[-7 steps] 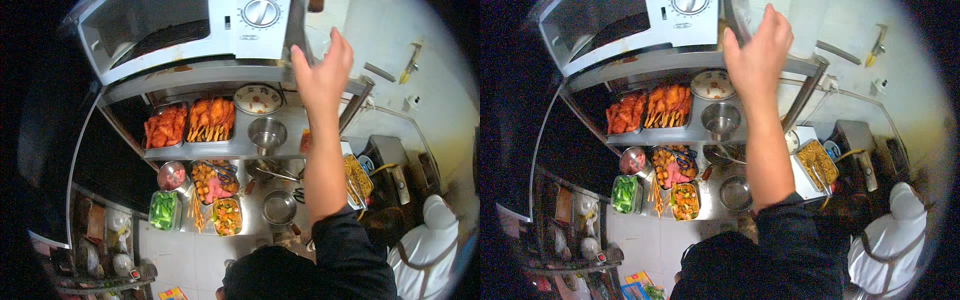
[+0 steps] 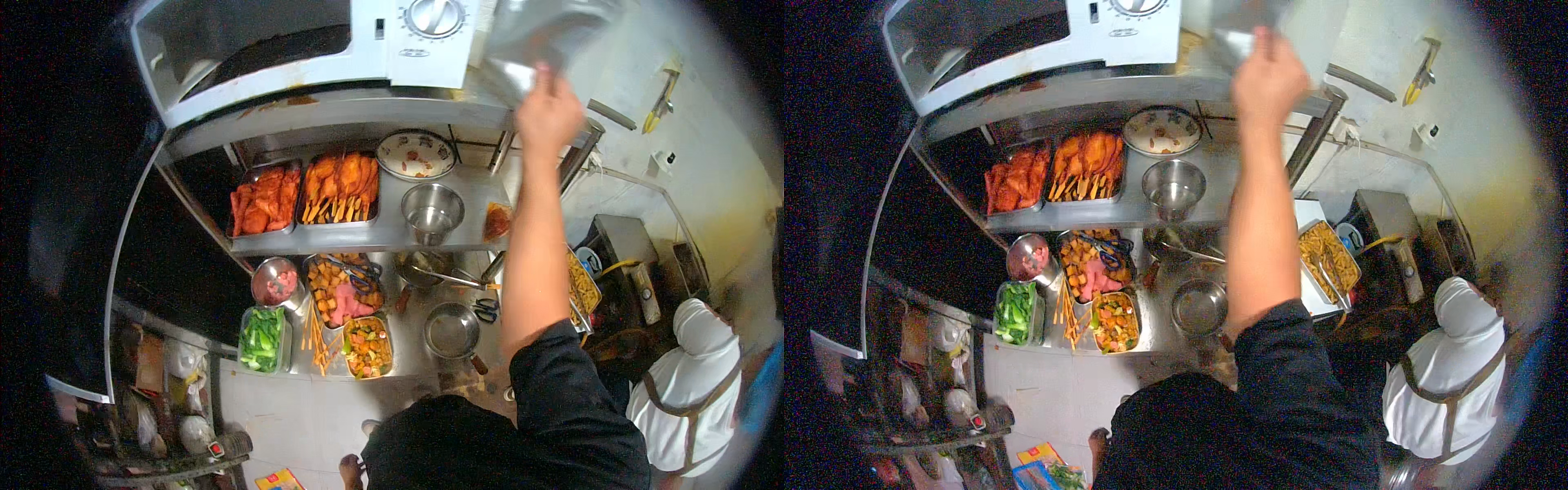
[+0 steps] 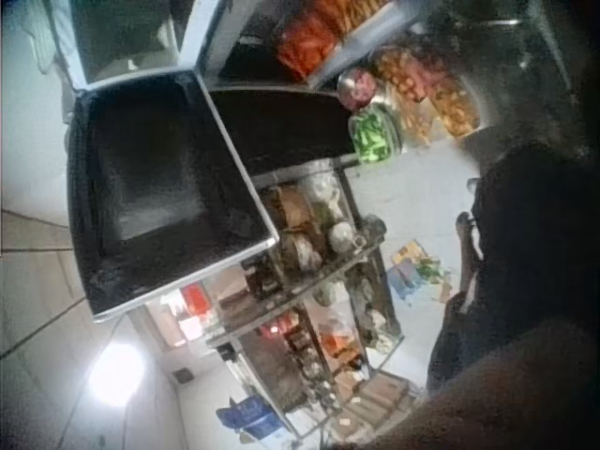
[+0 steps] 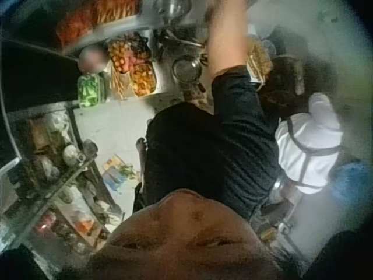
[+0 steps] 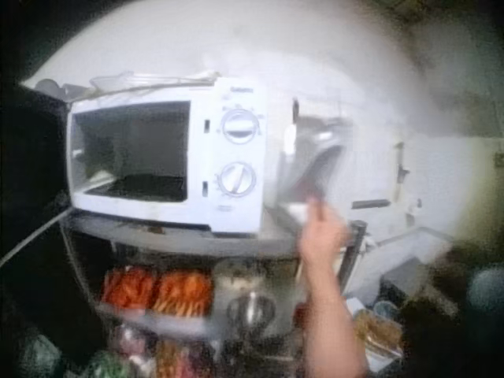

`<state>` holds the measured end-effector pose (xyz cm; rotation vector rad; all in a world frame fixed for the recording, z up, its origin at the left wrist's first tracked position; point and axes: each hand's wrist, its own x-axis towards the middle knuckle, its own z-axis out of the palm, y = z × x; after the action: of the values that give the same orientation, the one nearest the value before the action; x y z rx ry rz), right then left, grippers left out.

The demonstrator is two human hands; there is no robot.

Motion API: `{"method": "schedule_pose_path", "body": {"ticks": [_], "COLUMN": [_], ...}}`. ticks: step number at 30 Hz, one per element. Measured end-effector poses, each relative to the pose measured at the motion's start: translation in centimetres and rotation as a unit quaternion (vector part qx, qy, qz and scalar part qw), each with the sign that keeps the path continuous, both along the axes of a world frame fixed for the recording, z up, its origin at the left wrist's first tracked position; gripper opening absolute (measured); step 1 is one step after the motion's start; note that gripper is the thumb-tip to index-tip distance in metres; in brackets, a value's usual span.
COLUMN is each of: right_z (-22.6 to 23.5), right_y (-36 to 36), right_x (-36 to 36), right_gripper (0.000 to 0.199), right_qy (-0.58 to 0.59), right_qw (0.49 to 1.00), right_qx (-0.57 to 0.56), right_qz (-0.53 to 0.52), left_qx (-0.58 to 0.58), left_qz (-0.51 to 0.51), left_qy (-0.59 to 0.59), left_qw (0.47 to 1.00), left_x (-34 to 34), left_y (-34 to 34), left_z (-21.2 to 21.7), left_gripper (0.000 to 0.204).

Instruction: The person assembles a takeout meal by scooping rice into a container, adding cooked vegetables and fried items from a pot, and placing the container into a microwave. They use tongs, a rice paddle, and scissors during the process.

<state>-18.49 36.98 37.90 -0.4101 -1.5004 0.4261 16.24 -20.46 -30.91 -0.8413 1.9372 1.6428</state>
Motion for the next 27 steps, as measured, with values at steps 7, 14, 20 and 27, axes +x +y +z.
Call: {"method": "schedule_pose_path", "body": {"ticks": [7, 14, 20, 27], "right_z": [-6.9, -28.8, -34.3, -34.8], "right_y": [2.1, -3.6, -3.7, -3.9], "right_x": [14.3, 15.2, 13.6, 11.8], "right_gripper": [0.043, 0.022, 0.030, 0.047], "right_qy": [-0.057, -0.471, -0.609, -0.609], "right_qw": [0.991, 0.783, 0.690, 0.660], "right_qx": [-0.002, -0.129, -0.021, 0.028], "right_qz": [0.118, 0.385, 0.391, 0.440], "left_qx": [-0.178, 0.324, 0.419, 0.332], "left_qz": [-0.169, -0.179, -0.158, -0.135], "left_qy": [0.195, 0.196, 0.240, 0.191], "left_qw": [0.950, 0.908, 0.861, 0.914], "left_x": [-8.5, -15.8, -17.8, -16.3], "left_y": [8.5, 22.6, 28.4, 29.2], "left_z": [15.0, 26.1, 25.5, 24.1], "left_gripper": [0.039, 0.061, 0.079, 0.083]}}
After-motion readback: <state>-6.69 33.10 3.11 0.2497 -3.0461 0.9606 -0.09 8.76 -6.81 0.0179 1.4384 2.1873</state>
